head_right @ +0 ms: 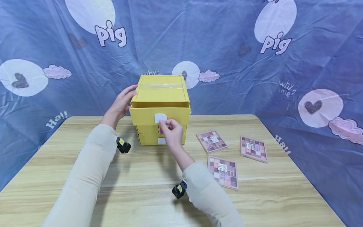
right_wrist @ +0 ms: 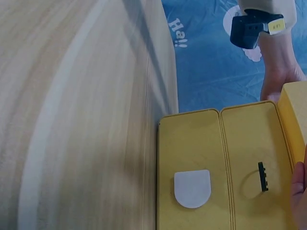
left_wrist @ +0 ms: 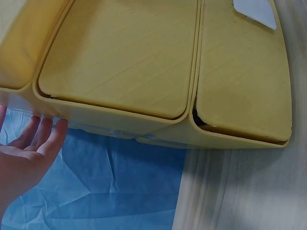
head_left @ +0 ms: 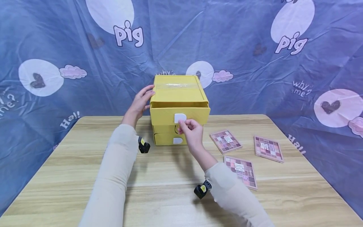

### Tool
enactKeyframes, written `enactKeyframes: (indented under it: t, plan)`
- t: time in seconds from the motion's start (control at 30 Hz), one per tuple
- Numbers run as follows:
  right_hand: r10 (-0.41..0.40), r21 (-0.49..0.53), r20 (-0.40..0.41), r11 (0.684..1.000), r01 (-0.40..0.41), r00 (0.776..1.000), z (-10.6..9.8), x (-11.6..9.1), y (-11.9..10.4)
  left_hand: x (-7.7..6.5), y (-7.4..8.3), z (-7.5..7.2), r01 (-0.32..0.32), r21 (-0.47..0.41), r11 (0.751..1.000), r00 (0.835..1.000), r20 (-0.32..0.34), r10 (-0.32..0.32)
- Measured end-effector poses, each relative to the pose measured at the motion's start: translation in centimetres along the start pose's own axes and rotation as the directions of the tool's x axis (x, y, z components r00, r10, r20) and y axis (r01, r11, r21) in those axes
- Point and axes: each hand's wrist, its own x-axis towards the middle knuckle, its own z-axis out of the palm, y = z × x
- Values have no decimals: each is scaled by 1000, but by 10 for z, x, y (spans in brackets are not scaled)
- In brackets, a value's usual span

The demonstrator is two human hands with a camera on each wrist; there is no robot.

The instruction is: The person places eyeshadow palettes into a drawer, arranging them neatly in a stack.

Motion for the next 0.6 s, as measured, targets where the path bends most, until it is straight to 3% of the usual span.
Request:
enactKeyframes:
  t: [0.1, 0.2, 0.3, 0.4, 0.43, 0.5, 0.6]
  plan:
    - [-13, -5, -1, 1000, 13, 1000, 10, -15, -41, -1, -1, 0, -7, 0, 1000, 1000, 1, 7]
    - [40, -35, -23, 999, -41, 999, 20, -29, -79, -1, -1, 0, -9, 3, 1000, 1000, 5, 9]
    - [80, -27, -30, 996, -81, 996, 22, -34, -90, -1, -2, 0, -9, 4, 1000, 1000, 6, 9]
    - [70, -32, -35, 997, -71, 997, 20, -38, -90, -1, -3, 0, -11, 4, 1000, 1000, 7, 11]
    - [41, -20, -20, 999, -42, 999, 15, -36, -71, -1, -3, 0, -12, 4, 1000, 1000, 8, 12]
    - [-13, -14, 6, 1000, 13, 1000, 9, -37, -63, -1, -3, 0, -13, 7, 1000, 1000, 7, 12]
    - [-73, -8, 40, 997, 74, 997, -5, -31, -24, -1, -2, 0, -11, 12, 1000, 1000, 6, 11]
